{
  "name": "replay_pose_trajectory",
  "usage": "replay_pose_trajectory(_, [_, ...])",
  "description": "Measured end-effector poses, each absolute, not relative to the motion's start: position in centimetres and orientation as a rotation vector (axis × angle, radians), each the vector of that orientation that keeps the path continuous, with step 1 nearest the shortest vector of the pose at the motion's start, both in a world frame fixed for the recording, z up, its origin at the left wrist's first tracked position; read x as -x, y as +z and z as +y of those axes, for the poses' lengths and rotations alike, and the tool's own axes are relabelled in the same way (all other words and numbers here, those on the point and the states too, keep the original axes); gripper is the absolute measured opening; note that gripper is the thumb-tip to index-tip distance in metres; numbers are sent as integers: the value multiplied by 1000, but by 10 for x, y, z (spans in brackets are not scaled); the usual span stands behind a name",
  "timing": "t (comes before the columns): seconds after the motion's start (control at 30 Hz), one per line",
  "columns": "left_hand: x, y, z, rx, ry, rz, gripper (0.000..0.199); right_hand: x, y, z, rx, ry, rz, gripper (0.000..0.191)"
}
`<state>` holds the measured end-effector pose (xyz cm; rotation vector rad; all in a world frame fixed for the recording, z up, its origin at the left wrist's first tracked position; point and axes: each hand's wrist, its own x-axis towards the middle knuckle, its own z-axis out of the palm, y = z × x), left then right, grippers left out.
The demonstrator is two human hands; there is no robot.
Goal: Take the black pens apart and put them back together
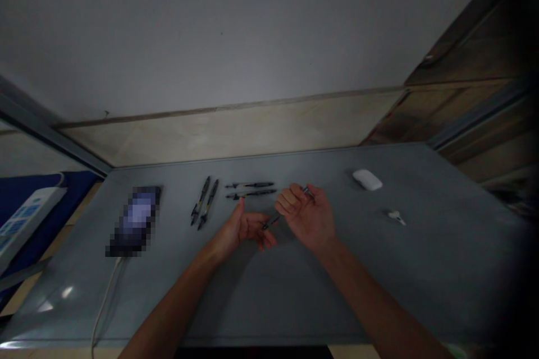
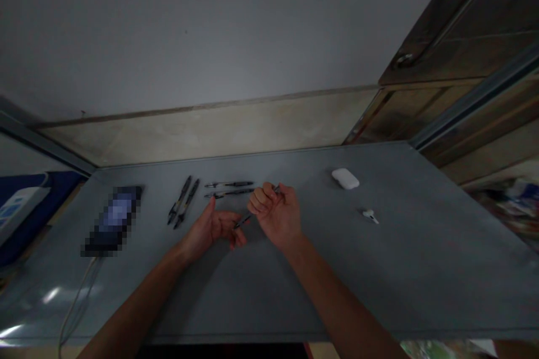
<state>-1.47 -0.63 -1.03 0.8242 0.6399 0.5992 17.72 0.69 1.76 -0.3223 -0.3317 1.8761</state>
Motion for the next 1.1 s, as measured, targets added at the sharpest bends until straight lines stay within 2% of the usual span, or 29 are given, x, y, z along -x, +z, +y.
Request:
replay_pose_trajectory(0.47, [12, -8, -8, -844, 605, 641, 91, -180, 15, 8, 331, 1867, -364, 45])
replay_pose_trajectory(0.7, [13, -8, -6, -830, 593, 658, 97, -178, 14, 9, 345, 1861, -364, 46])
replay_pose_trajectory(1.1, [13, -7, -8, -841, 600, 643, 92, -181, 13, 10, 329, 1869, -333, 46])
